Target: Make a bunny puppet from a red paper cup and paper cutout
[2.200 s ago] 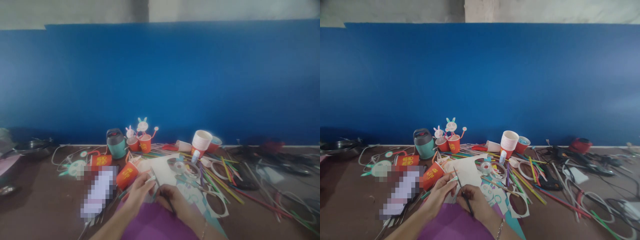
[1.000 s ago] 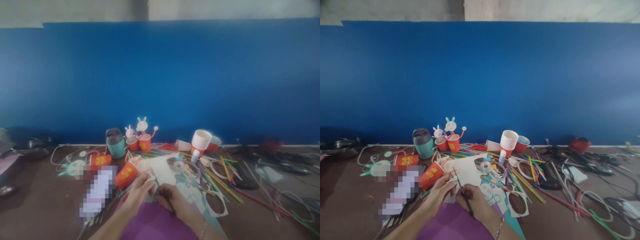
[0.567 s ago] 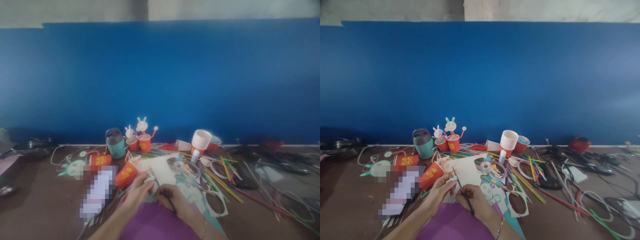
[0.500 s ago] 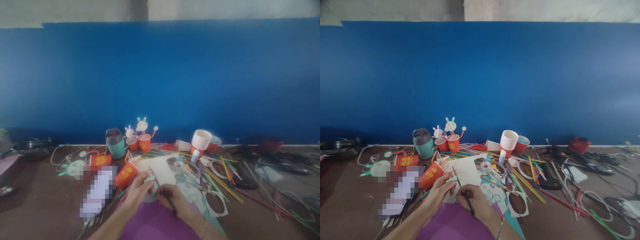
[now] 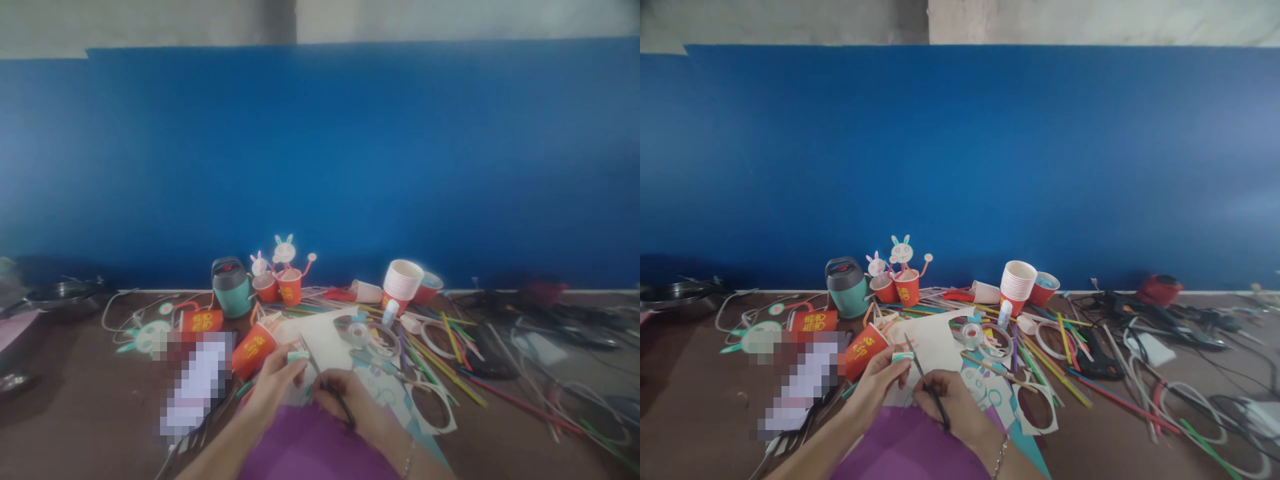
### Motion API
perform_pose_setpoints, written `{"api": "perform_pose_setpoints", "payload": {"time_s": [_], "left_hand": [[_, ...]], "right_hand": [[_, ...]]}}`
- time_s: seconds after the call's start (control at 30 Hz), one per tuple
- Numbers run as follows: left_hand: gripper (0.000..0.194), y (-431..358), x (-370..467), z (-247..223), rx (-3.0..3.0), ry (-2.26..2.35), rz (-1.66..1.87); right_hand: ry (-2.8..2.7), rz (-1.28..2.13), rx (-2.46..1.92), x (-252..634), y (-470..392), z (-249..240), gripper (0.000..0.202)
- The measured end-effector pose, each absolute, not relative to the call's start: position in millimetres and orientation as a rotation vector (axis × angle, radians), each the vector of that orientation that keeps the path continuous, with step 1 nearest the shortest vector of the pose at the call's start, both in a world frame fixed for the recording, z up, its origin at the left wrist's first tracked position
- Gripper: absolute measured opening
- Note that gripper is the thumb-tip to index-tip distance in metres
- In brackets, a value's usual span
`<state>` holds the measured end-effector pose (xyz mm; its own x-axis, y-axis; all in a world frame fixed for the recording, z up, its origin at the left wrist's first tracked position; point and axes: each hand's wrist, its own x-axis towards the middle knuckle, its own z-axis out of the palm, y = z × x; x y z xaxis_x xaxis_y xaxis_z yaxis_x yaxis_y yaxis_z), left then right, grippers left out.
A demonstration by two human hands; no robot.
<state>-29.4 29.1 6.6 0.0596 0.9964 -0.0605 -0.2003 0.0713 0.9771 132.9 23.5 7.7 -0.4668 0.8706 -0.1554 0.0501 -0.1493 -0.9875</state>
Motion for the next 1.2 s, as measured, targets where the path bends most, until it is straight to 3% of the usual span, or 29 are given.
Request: {"api": "perform_pose_setpoints", "payload": {"time_s": [0.37,1.2], "left_hand": [[0.028,29.2,-29.0,6.6,1.009,1.051,1.247],[0.036,28.5,-26.0,12.6,1.123,1.131,1.256]], "right_hand": [[-1.336,1.854,-0.968,133.6,24.6,3.9,0.054],[-1.370,1.839,-0.932,133.4,26.1,1.7,0.055]]}}
